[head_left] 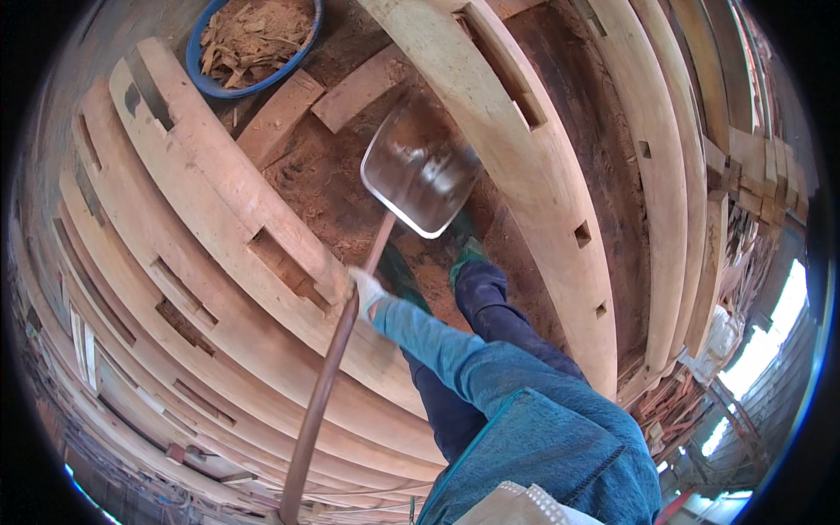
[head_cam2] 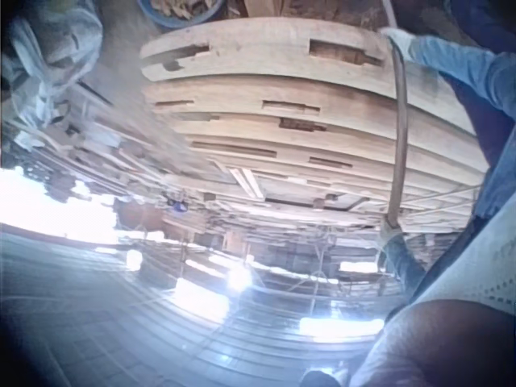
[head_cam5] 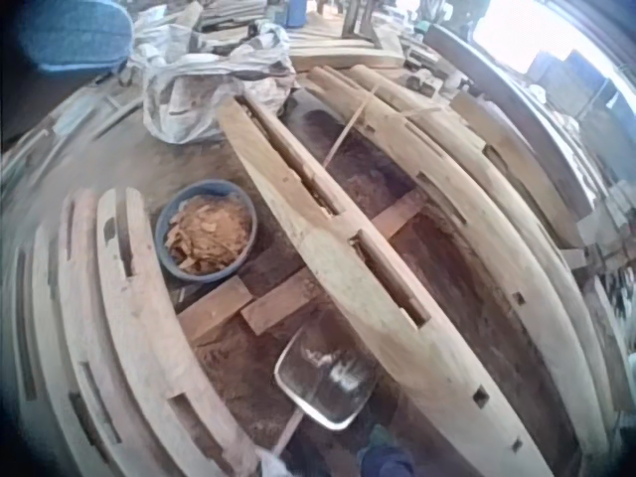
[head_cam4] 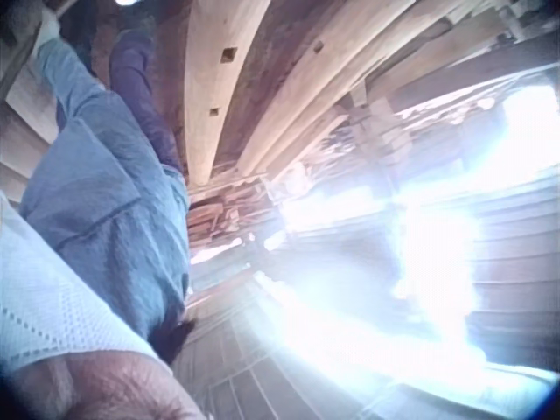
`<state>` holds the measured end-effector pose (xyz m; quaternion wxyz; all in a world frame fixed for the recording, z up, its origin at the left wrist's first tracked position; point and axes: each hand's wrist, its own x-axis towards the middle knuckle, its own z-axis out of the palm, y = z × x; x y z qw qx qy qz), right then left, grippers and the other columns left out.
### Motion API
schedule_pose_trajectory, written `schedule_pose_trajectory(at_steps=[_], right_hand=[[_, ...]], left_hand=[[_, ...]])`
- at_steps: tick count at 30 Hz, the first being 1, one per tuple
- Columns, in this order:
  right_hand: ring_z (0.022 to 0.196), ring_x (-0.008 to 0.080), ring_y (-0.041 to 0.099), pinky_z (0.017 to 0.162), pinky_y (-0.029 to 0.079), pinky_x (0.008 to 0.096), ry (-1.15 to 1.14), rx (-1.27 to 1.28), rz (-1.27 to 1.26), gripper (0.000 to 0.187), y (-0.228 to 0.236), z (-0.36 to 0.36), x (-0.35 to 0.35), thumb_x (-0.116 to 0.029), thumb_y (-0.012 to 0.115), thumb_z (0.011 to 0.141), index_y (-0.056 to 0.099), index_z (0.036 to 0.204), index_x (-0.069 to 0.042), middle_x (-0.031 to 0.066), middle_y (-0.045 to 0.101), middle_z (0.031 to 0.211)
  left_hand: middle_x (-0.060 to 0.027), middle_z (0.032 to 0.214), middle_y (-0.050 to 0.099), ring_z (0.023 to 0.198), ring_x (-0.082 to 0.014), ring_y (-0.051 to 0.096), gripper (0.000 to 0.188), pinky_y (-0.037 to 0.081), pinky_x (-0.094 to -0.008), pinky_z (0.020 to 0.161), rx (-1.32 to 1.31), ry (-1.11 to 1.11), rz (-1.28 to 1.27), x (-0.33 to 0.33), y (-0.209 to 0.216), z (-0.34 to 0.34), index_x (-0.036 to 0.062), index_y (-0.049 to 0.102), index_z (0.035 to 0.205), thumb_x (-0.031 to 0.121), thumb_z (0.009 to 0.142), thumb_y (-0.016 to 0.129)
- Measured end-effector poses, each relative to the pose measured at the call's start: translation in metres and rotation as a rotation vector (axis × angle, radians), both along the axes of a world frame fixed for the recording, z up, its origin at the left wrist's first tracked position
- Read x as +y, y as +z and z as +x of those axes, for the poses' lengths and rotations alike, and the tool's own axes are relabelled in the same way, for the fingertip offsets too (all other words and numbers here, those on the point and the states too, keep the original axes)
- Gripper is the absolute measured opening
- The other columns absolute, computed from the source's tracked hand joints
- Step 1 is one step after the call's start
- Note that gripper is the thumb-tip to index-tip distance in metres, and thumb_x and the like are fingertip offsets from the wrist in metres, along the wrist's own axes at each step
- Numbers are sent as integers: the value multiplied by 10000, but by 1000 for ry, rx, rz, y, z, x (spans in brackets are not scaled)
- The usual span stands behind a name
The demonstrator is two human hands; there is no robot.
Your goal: The person shovels sawdust from between wooden planks into a white sack and a blue bucket. They use a metal shovel to gather the material and transfer it into containers, then adjust the sack and continue collecting more sawdust.
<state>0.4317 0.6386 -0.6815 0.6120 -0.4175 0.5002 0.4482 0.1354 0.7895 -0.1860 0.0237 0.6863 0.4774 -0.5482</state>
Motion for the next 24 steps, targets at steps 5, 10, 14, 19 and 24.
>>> schedule_pose_trajectory(at_steps=[5,10,14,19,24], right_hand=[[382,235,448,375,422,412,-272,-146,133,273,-52,167,-18,-288,608,879,468,708,-126,50,427,506],[398,148,428,403,409,359,-288,-61,105,238,-67,209,-24,-243,600,914,460,741,-156,-29,417,519],[395,172,424,408,415,386,-245,-134,54,238,-80,170,-42,-258,607,902,464,744,-151,0,417,514],[425,180,441,423,411,383,-164,38,-8,287,-42,70,-43,-274,626,877,452,678,-162,-2,419,543],[426,202,459,419,430,406,-54,116,-40,221,10,-19,-40,-231,601,867,489,708,-126,30,446,549]], left_hand=[[-127,876,647,763,-359,653,366,503,-489,655,-215,-225,48,7,-88,136,167,592,1073,123,720,676],[-154,885,677,831,-381,661,378,511,-501,703,-183,-201,11,-3,-141,163,168,548,1086,103,729,652],[-144,840,680,785,-375,667,396,518,-502,672,-151,-184,-8,-15,-153,126,188,555,1101,124,727,668],[-135,793,680,760,-379,670,373,533,-495,654,-256,-76,27,-42,-138,-12,204,599,1063,125,707,676],[-133,762,682,733,-376,674,352,539,-482,650,-148,45,22,-66,-84,-104,183,618,1001,163,661,707]])
